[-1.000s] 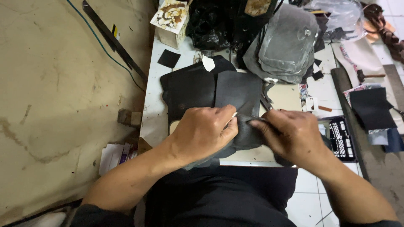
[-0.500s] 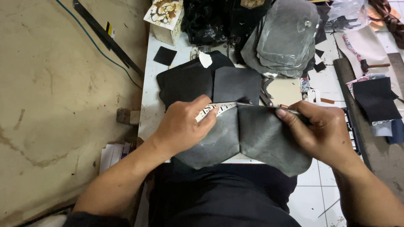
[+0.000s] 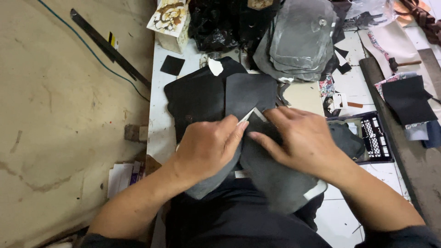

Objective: The person handles black leather pieces, aligns edges, and attaches a thin strip to a larger piece. They repeatedly pick up and place down leather parts, using both hands to fold and align edges. The person also handles a small green item and a white paper, placing them aside.

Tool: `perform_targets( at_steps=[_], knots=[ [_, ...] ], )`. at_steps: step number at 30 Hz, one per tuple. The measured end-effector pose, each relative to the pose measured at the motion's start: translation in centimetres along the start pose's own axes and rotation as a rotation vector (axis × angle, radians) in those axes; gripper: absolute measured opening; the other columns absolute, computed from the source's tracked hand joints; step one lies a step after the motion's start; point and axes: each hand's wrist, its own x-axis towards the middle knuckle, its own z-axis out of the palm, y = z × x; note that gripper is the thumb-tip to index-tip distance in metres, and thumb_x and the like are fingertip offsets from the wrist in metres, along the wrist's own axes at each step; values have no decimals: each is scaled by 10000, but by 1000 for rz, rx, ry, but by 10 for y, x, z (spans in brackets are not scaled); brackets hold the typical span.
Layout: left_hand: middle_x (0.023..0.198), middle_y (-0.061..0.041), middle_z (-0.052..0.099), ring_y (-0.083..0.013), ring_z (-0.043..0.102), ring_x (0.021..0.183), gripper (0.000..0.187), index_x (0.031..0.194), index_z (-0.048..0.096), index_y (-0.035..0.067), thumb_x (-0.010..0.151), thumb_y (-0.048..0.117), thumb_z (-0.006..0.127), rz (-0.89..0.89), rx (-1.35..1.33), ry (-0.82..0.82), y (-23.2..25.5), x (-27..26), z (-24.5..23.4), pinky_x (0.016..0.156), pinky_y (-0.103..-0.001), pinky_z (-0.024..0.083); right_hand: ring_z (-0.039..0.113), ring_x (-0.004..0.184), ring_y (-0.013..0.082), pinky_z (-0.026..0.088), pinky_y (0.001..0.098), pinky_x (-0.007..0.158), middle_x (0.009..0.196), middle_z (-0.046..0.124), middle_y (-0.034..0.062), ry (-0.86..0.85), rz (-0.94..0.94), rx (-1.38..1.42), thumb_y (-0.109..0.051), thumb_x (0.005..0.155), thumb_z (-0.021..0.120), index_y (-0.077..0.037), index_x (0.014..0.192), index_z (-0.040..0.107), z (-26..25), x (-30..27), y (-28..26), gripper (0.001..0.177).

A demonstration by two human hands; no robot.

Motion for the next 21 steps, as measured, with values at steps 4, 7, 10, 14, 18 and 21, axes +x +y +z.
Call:
perform_targets(
  at_steps=[4, 7, 10, 14, 18, 21],
  knots=[
    [563, -119, 604, -380, 587, 473, 306, 780, 607, 139, 1041, 298, 591, -62, -47, 6, -18, -9, -5, 421, -513, 352, 570, 588, 330, 417, 470, 565, 643, 514, 76, 13, -75, 228, -316, 1082, 519, -123, 809, 447, 13, -1, 24, 342],
    [530, -118, 675, -189, 680, 466, 323, 810, 689, 86, 1043, 269, 561, -225, -428, -92, -30, -14, -25, 460, -284, 484, 678, 580, 312, 544, 371, 583, 553, 577, 40, 54, -46, 439, -265, 1024, 579, -173, 729, 592, 1, -13, 28, 310],
    [929, -63, 706, -181, 673, 792, 253, 1041, 701, 94, 1066, 257, 509, -524, -461, 180, -62, -30, -36, 669, -319, 542, 676, 1094, 208, 507, 342, 988, 1182, 719, 101, 212, 245, 696, -134, 1100, 506, -49, 1144, 712, 29, -41, 89, 227],
    [928, 19, 680, -72, 589, 813, 236, 1021, 705, 71, 1136, 222, 565, -764, -463, 694, -112, -69, -51, 668, -246, 458, 259, 855, 55, 203, 277, 731, 884, 294, -95, 512, 537, 639, -197, 1295, 441, -156, 883, 372, 1, -75, 136, 419],
    [988, -54, 716, -90, 634, 798, 303, 1039, 651, 56, 1140, 297, 498, -767, -794, 653, -87, -70, -49, 645, -233, 524, 401, 939, 85, 318, 252, 820, 1014, 469, -26, 471, 500, 668, -136, 1257, 500, -49, 1116, 548, 4, -91, 141, 172],
    [1076, -65, 732, -87, 642, 867, 368, 1122, 673, 43, 1145, 332, 447, -718, -800, 653, -86, -71, -36, 705, -235, 537, 495, 1153, 170, 386, 296, 1048, 1260, 548, 93, 639, 370, 657, -135, 1259, 506, 9, 1354, 535, -14, -76, 138, 175]
  ],
)
